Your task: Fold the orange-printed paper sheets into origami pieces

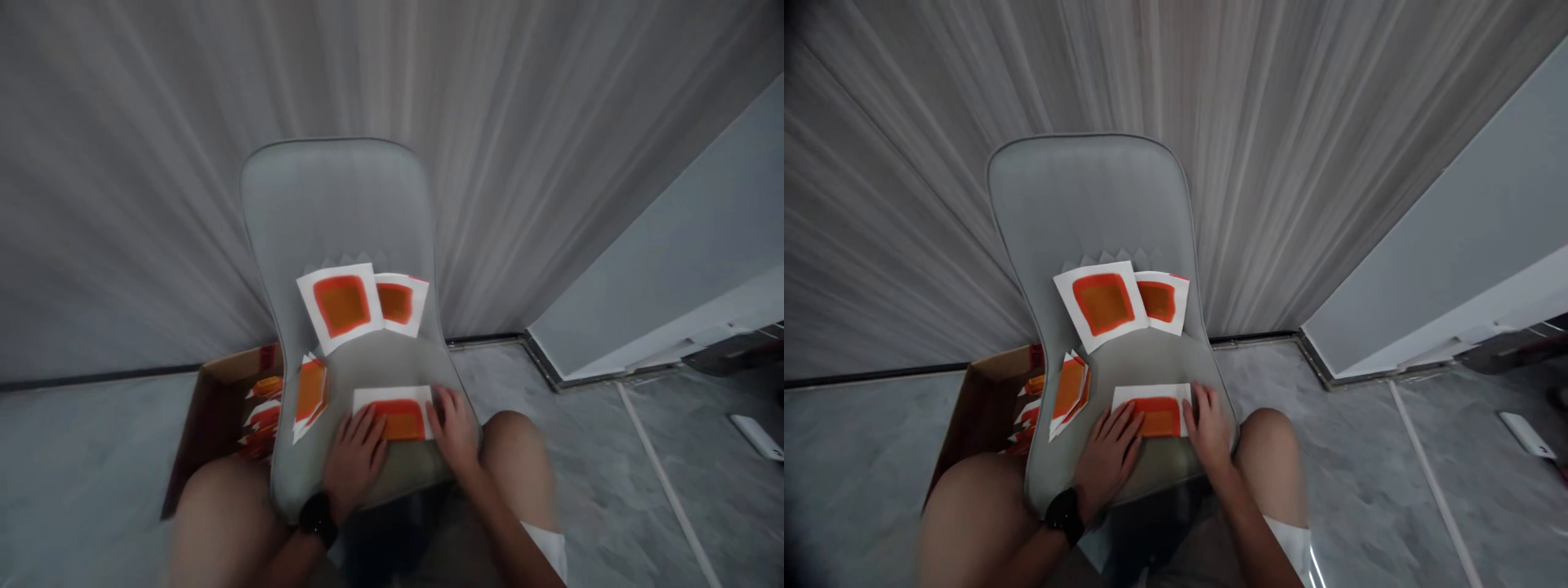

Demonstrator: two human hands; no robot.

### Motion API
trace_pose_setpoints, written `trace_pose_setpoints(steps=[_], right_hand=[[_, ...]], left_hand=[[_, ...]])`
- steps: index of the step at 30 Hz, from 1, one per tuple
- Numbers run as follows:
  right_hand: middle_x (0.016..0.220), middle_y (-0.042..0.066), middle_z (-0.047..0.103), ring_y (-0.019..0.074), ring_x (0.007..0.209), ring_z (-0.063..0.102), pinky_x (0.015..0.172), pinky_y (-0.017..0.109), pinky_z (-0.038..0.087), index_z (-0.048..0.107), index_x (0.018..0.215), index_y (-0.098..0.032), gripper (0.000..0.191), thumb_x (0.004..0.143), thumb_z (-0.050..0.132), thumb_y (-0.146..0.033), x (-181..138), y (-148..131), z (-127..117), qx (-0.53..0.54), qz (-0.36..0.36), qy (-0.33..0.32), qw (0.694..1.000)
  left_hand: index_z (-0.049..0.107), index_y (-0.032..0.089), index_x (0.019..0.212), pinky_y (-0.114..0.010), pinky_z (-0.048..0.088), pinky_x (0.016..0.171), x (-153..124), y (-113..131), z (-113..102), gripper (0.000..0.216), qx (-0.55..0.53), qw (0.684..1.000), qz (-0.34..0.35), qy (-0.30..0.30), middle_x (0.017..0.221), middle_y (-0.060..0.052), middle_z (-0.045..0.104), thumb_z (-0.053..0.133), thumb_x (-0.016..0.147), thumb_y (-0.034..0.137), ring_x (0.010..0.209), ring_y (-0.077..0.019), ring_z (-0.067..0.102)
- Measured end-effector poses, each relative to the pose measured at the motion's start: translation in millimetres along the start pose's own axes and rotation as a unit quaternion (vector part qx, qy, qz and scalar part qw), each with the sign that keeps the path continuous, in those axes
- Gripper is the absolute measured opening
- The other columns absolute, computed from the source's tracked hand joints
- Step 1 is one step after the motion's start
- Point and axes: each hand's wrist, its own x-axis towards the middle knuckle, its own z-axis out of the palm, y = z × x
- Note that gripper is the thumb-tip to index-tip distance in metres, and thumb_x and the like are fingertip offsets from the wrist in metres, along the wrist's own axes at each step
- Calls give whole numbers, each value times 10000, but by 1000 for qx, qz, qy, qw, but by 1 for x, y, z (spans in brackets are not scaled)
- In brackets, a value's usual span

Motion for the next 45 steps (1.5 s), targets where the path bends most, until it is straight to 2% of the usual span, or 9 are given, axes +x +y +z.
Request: trace_pose_setpoints(steps=[2,4,6,9,25,35,45], right_hand=[[1265,164,694,277,1113,689,908,403,577,658,1407,-197,454,1080,438,-423,-16,8,4,-4,-96,39,995],[1360,163,667,301,1236,643,985,449,568,627,1459,-223,452,1071,481,-402,-28,10,5,-20,-164,39,986],[1461,147,631,318,1344,584,1072,495,531,593,1498,-237,470,1055,525,-378,-33,8,5,-36,-205,19,978],[1508,126,620,309,1407,552,1165,527,470,599,1487,-222,464,1040,539,-329,-33,5,6,-39,-239,-8,970],[1531,116,614,316,1418,573,1157,534,486,581,1502,-200,496,1019,527,-297,-33,14,11,-62,-253,-16,965],[1525,128,616,322,1400,594,1142,543,508,522,1561,-215,551,1017,533,-295,-34,17,13,-63,-258,-16,964],[1528,115,617,300,1409,592,1178,541,492,571,1528,-229,527,1004,529,-266,-32,14,13,-58,-253,-17,966]], left_hand=[[632,235,1466,-516,329,1282,0,1,0,437,0,1000,0,1,1560,-86,585,493,1061,324,1480,-271,517],[638,233,1460,-511,321,1286,0,1,1,436,-1,1000,-2,4,1566,-86,579,495,1055,307,1483,-272,514],[639,228,1458,-512,322,1283,-1,1,3,438,-1,1000,-5,7,1570,-92,573,497,1050,296,1480,-276,517],[625,232,1473,-518,340,1269,-1,1,5,451,-4,1000,-6,3,1580,-96,561,504,1044,304,1476,-283,522],[663,224,1419,-520,336,1275,-1,9,6,422,-49,997,-50,23,1577,-92,568,499,1038,304,1480,-277,513],[626,238,1468,-531,358,1259,-4,9,7,448,-50,997,-55,26,1580,-105,562,499,1048,330,1487,-280,510],[647,237,1448,-526,331,1284,-3,9,8,436,-65,996,-59,27,1596,-95,541,499,1043,304,1499,-281,499]])
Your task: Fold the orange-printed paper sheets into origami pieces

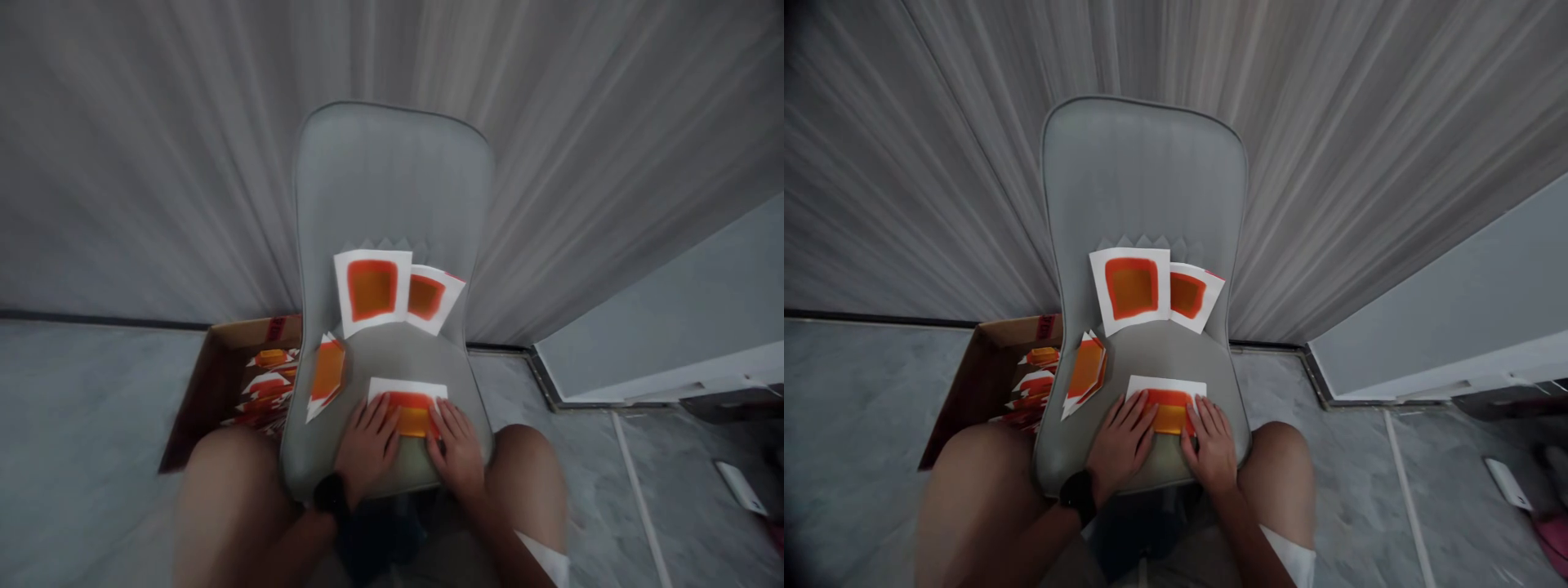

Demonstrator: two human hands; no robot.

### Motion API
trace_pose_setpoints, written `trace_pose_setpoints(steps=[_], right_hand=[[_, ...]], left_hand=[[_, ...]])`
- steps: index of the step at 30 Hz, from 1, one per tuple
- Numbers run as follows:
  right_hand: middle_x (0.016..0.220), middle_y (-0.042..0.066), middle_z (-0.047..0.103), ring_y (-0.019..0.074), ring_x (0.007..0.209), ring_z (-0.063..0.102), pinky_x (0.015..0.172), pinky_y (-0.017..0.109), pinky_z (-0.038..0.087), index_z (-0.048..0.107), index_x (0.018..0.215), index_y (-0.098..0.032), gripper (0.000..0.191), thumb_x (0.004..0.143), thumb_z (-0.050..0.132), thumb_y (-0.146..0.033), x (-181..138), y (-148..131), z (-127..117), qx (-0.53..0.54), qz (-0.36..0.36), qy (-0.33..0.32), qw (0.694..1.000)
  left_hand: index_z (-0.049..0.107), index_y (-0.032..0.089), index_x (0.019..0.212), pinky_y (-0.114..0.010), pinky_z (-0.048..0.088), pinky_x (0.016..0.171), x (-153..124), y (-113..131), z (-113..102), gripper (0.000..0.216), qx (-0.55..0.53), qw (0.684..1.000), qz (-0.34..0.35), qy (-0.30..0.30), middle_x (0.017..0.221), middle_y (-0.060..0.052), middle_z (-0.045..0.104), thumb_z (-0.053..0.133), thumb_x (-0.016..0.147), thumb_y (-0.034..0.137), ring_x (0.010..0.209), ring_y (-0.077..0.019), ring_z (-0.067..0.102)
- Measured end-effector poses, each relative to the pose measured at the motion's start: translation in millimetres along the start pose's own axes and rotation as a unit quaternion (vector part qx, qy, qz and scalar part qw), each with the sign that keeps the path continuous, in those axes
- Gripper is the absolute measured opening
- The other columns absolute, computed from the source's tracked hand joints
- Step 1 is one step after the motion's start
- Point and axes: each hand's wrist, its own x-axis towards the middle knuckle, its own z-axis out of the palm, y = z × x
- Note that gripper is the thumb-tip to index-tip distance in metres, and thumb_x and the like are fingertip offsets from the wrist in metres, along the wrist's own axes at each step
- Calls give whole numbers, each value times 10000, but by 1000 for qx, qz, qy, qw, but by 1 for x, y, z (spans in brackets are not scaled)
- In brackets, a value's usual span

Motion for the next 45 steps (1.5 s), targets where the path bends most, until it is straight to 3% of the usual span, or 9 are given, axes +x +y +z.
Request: trace_pose_setpoints(steps=[10,20,30,37,41,45], right_hand=[[1523,132,618,303,1440,555,1203,541,468,555,1541,-195,561,984,543,-258,2,-7,-1,10,28,8,1000],[1465,141,662,289,1416,575,1221,534,454,654,1422,-168,459,988,540,-263,7,-10,-7,37,45,22,998],[1453,144,671,295,1385,601,1211,534,467,682,1385,-153,435,990,546,-273,7,-9,-6,42,46,29,998],[1554,163,583,295,1479,511,1269,523,375,562,1529,-132,530,1045,517,-346,2,-8,-11,19,40,-34,998],[1654,178,451,304,1547,419,1292,520,317,399,1629,-88,689,1078,462,-497,-1,-5,-21,-11,18,-107,994],[1662,208,422,328,1571,375,1297,539,279,363,1638,-45,776,1083,388,-587,4,-13,-39,-45,15,-152,987]], left_hand=[[621,232,1482,-547,334,1279,2,-10,2,472,7,999,31,-25,1600,-109,531,494,1030,279,1498,-296,500],[620,229,1481,-555,322,1284,7,-11,-3,475,45,996,53,-63,1620,-97,508,477,1031,278,1524,-302,464],[595,202,1509,-542,316,1287,8,-10,-1,489,36,996,38,-70,1619,-112,504,422,1060,290,1531,-302,454],[453,142,1609,-519,288,1305,5,-6,-13,608,66,991,62,-96,1672,-136,423,411,1082,442,1569,-293,392],[454,124,1606,-517,270,1312,4,-5,-14,620,73,990,62,-99,1670,-143,426,393,1084,454,1575,-293,381],[481,130,1591,-510,260,1314,3,-1,-14,619,54,993,50,-87,1669,-146,427,391,1080,468,1580,-294,370]])
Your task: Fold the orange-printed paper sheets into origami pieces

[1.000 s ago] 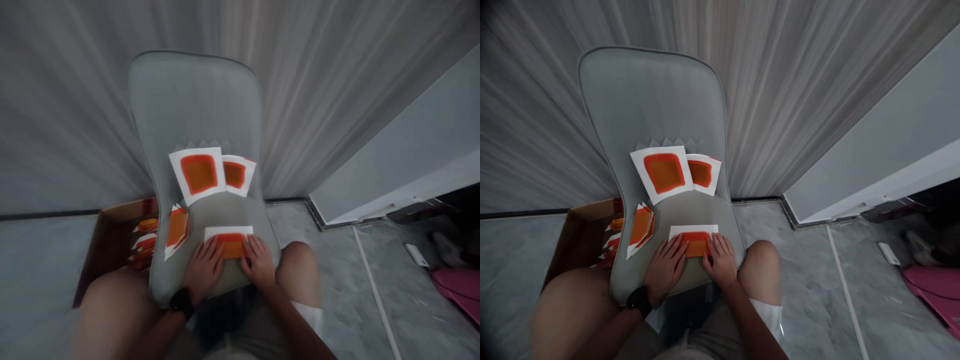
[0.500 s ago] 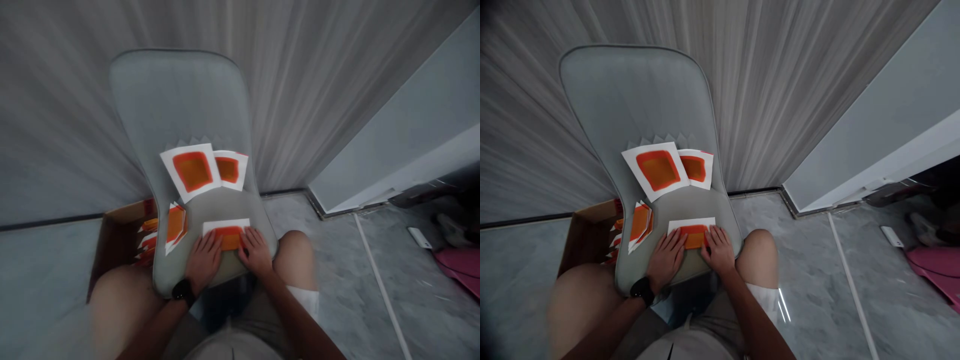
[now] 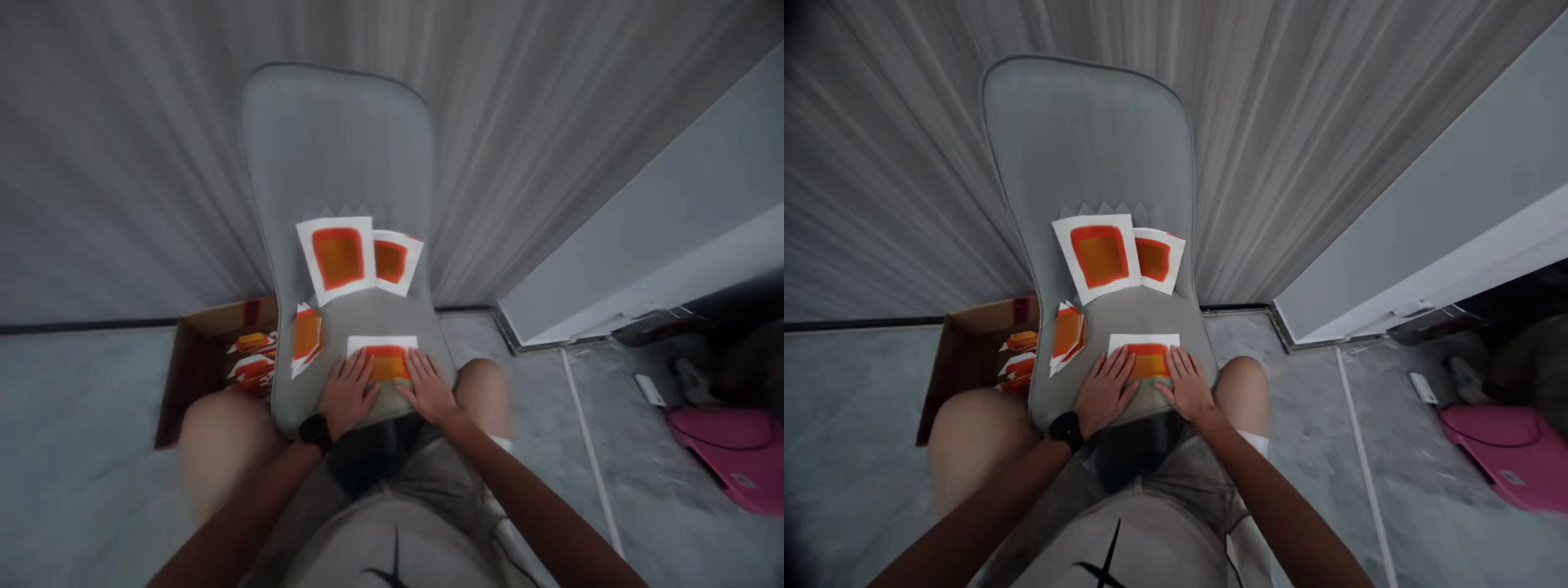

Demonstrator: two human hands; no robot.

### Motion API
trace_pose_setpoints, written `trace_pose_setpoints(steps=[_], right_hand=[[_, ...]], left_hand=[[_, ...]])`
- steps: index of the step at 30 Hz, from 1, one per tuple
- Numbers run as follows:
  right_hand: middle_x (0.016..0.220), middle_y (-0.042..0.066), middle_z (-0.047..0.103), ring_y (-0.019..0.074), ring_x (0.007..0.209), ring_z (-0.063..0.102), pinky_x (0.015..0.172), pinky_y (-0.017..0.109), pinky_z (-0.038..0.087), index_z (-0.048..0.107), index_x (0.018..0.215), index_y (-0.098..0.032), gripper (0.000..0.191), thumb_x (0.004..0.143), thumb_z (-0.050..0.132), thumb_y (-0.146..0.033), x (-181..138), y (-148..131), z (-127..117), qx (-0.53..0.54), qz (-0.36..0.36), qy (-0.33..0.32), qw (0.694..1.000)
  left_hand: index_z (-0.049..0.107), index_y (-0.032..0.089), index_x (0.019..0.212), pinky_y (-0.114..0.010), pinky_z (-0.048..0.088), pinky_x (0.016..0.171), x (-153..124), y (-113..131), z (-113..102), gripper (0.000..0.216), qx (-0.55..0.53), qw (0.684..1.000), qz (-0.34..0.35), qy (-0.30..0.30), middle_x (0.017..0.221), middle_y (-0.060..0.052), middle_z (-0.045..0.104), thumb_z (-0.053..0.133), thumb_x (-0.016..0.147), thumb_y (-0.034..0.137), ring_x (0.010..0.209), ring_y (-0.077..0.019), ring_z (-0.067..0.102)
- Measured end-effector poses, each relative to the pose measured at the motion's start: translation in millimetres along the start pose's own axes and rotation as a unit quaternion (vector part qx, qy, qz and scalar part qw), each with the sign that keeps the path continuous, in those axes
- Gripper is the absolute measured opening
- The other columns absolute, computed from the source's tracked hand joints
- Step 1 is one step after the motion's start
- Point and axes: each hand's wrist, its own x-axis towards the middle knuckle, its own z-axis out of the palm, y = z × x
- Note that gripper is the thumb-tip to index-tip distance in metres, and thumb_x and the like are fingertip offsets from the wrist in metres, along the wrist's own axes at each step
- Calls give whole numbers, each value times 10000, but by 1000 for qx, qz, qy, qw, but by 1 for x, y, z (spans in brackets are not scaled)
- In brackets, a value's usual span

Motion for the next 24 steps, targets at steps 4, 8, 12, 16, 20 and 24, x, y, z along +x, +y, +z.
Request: trace_pose_setpoints(steps=[4,8,12,16,20,24], right_hand=[[1690,213,364,339,1614,281,1326,553,184,339,1643,-23,782,1092,353,-578,16,-38,-12,-20,22,23,999],[1673,197,404,313,1607,305,1330,521,211,393,1622,-34,736,1101,359,-552,37,-79,2,19,28,7,999],[1671,172,419,299,1596,337,1315,518,264,402,1624,-63,667,1119,326,-492,40,-83,21,65,50,-13,997],[1676,203,397,320,1603,318,1317,529,262,397,1616,-21,698,1115,328,-503,35,-74,26,85,38,-4,996],[1673,223,395,333,1602,317,1309,544,277,390,1618,-14,726,1113,304,-528,36,-76,27,94,36,7,995],[1689,237,358,335,1616,279,1326,518,245,371,1621,9,785,1105,286,-577,35,-71,26,97,20,1,995]], left_hand=[[481,105,1587,-520,239,1315,-2,1,0,638,-17,1000,0,-3,1672,-163,418,407,1063,461,1591,-308,346],[419,108,1625,-518,215,1320,-3,1,3,674,-21,1000,1,-12,1704,-151,365,463,999,353,1612,-305,296],[427,104,1621,-516,205,1323,-3,3,2,680,-18,1000,2,-22,1713,-151,347,457,980,331,1620,-302,277],[416,107,1626,-505,202,1326,-4,5,0,692,-13,999,-3,-29,1720,-156,334,461,981,356,1623,-297,271],[394,112,1638,-502,193,1331,-5,6,1,708,-13,999,-5,-32,1724,-155,327,466,978,360,1626,-294,263],[363,84,1646,-495,175,1338,-4,7,1,715,-18,999,-16,-37,1727,-155,319,437,986,350,1632,-286,247]])
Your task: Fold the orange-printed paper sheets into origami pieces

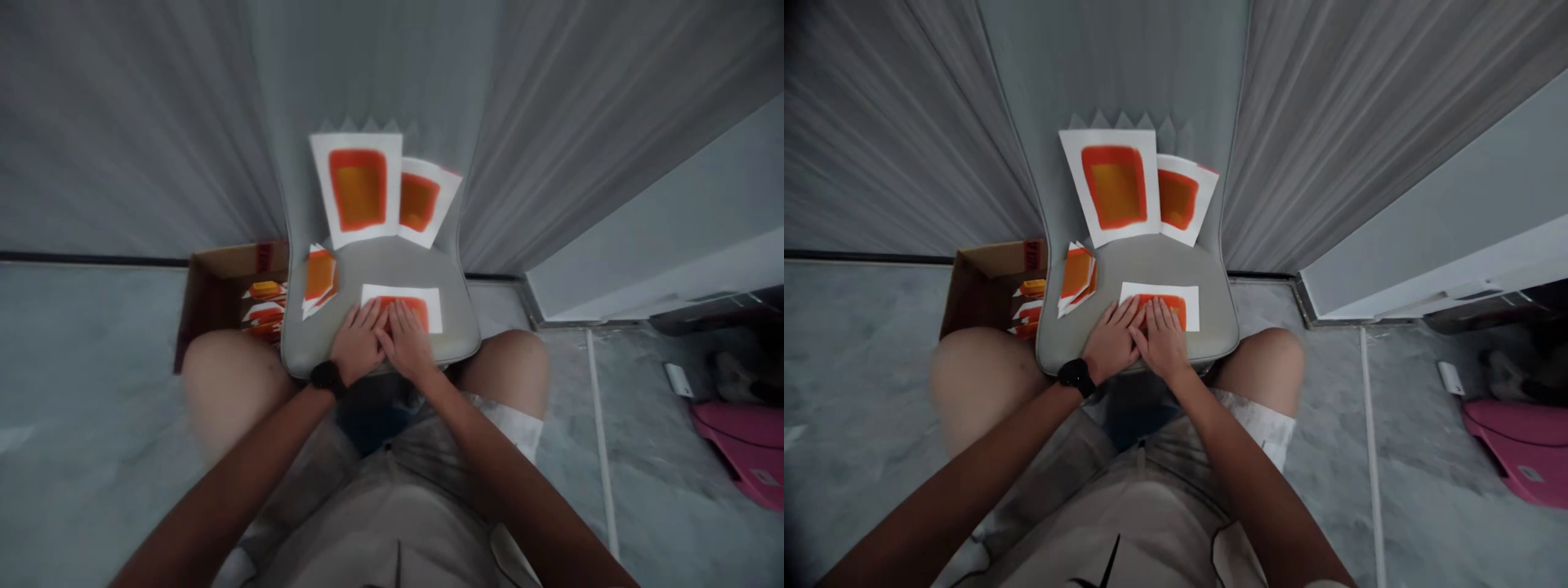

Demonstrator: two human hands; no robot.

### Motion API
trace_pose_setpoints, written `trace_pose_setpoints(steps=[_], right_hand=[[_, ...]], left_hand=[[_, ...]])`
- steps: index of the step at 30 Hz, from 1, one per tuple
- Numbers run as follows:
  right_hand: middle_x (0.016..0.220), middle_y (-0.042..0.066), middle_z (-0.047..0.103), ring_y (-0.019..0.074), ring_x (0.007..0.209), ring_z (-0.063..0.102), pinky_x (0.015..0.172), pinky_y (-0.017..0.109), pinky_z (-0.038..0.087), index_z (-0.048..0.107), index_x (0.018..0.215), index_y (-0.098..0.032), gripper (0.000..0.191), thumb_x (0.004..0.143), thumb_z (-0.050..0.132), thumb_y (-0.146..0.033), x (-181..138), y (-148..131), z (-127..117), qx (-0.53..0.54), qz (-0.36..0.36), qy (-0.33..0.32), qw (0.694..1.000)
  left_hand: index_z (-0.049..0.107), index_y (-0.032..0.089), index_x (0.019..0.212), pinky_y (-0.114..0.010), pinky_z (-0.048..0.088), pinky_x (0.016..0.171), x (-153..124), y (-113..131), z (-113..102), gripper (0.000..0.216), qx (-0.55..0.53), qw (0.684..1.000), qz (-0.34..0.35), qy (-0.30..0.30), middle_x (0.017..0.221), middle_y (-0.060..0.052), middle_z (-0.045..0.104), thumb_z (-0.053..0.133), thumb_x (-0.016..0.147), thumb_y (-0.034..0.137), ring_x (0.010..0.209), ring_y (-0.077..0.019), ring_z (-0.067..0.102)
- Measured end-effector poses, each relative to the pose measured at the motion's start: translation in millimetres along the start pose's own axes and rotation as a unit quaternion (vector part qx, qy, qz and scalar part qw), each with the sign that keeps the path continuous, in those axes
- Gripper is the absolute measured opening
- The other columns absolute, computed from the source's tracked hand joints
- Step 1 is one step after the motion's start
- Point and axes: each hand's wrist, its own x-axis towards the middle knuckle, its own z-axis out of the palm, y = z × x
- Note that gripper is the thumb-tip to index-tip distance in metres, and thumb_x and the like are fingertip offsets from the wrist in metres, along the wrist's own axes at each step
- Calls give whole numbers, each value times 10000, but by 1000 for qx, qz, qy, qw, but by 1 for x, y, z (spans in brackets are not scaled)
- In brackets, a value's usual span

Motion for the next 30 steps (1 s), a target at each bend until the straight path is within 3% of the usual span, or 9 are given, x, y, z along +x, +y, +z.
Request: trace_pose_setpoints(steps=[7,12,14,16,20,23,26,30], right_hand=[[1716,253,282,339,1634,219,1327,532,222,287,1643,34,840,1099,259,-605,-41,54,-25,-40,37,-8,999],[1710,260,297,349,1630,226,1322,546,219,299,1641,27,824,1097,298,-593,-56,64,-31,-47,65,5,997],[1706,260,308,357,1624,236,1324,545,210,311,1636,29,820,1096,311,-589,-54,62,-29,-42,70,14,997],[1708,254,311,358,1623,240,1325,549,200,309,1639,20,812,1095,318,-582,-53,62,-26,-30,72,25,997],[1727,236,276,354,1634,200,1328,575,172,257,1663,-1,738,1097,338,-467,-54,66,-22,-9,69,26,997],[1731,231,269,350,1635,198,1324,576,181,240,1666,6,691,1084,328,-355,-55,68,-22,-6,68,12,998],[1718,242,294,355,1626,224,1321,561,193,275,1653,18,704,1098,327,-412,-55,66,-25,-8,66,18,998],[1696,256,336,359,1617,252,1324,544,186,320,1633,28,782,1098,341,-542,-54,63,-26,-8,72,38,997]], left_hand=[[317,-3,1638,-550,138,1342,-9,9,3,847,-27,994,-96,41,1704,-235,318,406,1033,583,1622,-339,261],[329,27,1638,-572,143,1340,-23,10,0,813,-22,985,-149,89,1712,-222,316,426,1047,576,1640,-364,190],[260,40,1664,-571,150,1343,-27,17,-4,798,-11,985,-133,114,1735,-206,267,435,1055,525,1653,-354,133],[198,67,1686,-563,155,1348,-26,34,-7,762,-15,991,-75,112,1753,-179,228,423,1065,447,1659,-330,109],[253,106,1683,-531,185,1351,-11,83,0,699,-49,997,60,21,1739,-136,292,388,1078,428,1646,-293,199],[303,110,1671,-525,184,1351,-1,103,7,676,-49,997,56,-11,1716,-129,349,357,1090,451,1623,-285,277],[344,122,1658,-517,205,1343,-5,92,5,648,-32,999,10,-12,1697,-120,390,328,1099,450,1607,-281,318],[373,155,1650,-570,249,1312,-31,49,-8,625,-4,999,-53,-4,1688,-121,405,330,1099,445,1603,-327,319]])
